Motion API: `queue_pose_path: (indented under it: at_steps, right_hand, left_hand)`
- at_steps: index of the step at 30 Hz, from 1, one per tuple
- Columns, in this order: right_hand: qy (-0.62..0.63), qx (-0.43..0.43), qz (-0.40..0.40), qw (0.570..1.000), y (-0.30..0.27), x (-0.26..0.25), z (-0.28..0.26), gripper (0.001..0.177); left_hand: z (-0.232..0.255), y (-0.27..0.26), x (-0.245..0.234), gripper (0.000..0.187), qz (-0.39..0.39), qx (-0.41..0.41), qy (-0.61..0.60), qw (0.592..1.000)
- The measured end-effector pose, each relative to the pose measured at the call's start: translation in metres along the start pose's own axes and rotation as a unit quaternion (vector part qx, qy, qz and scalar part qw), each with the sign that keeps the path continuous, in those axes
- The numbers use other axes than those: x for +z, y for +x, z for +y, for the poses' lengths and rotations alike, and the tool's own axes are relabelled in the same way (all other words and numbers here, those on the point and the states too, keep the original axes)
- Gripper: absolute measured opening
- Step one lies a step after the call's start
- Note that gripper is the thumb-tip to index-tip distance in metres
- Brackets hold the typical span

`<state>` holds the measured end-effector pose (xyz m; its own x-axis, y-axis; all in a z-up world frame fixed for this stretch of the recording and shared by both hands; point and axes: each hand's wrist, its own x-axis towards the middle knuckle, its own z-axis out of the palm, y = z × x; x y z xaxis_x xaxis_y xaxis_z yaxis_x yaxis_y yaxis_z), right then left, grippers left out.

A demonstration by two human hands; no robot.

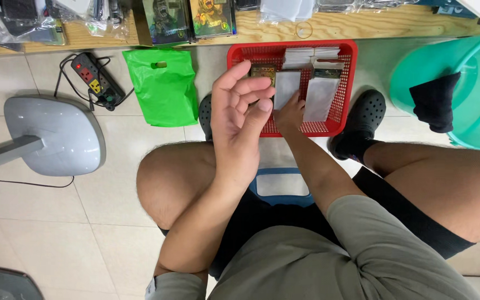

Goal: The person organizes screen protectors by inserting them into white paper sleeves and placing the sleeved items into a red basket.

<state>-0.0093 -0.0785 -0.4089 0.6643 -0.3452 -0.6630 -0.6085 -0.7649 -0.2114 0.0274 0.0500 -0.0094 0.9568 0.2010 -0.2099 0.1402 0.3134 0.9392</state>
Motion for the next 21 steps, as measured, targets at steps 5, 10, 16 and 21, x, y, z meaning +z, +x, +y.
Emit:
queue_pose_path:
  at_steps: [5,10,16,21]
  right_hand:
    - [-0.065,-0.027,0.095,0.993,0.007,0.006,0.021,0.109]
    - [0.163,-0.102,-0.076,0.978,0.053,0.003,0.051,0.04]
    - [0.406,-0.032,-0.271,0.872,-0.079,-0.238,-0.071,0.052]
    - [0.424,-0.287,-0.282,0.811,-0.19,-0.342,-0.077,0.043]
  left_hand:
    - [-0.001,-0.001,0.002,0.053,-0.014,-0.019,0.01,1.0]
    - [0.0,0.005,-0.006,0.057,-0.013,-0.005,0.035,0.999]
    - [0.004,0.014,-0.019,0.044,0.091,0.088,0.087,0.988]
    - [0.012,0.005,-0.01,0.06,-0.059,0.104,-0.002,0.993]
